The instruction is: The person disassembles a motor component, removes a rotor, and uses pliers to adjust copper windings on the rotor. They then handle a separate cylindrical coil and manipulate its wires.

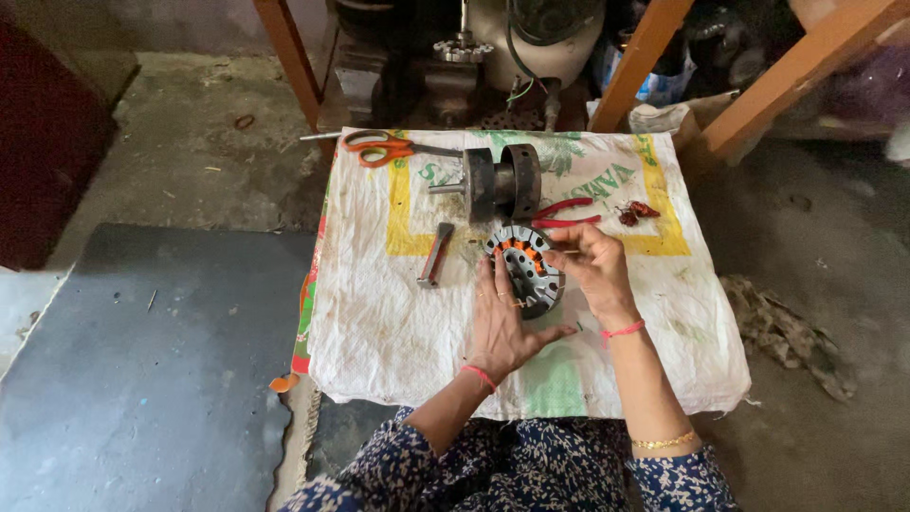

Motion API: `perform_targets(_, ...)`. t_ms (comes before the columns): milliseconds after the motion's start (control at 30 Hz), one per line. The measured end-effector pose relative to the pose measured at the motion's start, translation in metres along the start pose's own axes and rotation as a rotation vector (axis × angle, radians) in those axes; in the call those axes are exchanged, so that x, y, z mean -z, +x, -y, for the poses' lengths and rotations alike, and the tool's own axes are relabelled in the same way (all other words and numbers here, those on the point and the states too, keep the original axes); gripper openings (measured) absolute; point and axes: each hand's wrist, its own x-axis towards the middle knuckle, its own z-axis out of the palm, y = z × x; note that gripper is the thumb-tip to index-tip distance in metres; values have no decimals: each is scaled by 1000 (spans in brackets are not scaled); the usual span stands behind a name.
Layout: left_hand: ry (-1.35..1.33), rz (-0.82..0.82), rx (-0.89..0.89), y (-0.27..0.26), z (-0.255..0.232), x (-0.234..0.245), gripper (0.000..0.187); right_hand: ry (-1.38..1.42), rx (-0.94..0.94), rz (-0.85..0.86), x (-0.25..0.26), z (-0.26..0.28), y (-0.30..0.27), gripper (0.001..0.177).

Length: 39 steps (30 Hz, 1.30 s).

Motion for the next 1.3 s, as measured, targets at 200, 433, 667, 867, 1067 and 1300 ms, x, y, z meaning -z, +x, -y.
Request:
perform_targets(200, 104, -183, -91, 17, 11, -9, 118, -157, 9, -126, 10, -17, -2, 10)
perform_targets(433, -65, -164, -183, 33, 36, -8, 108, -46, -18, -124, 8, -13, 11, 8)
perform_targets(667, -22, -146, -248, 45, 43, 1, 106, -116, 60, -51, 3, 4, 40, 9)
perform_targets(867, 14, -119, -189, 45, 40, 3, 113, -139, 89, 25, -8, 17, 48, 9)
perform_targets(1067, 9, -146, -217, 45, 42, 1, 112, -6, 81, -40, -10, 22, 35, 9)
perform_targets(1300, -11, -141, -210, 44, 41, 1, 110, 36, 89, -62, -5, 32, 44, 9)
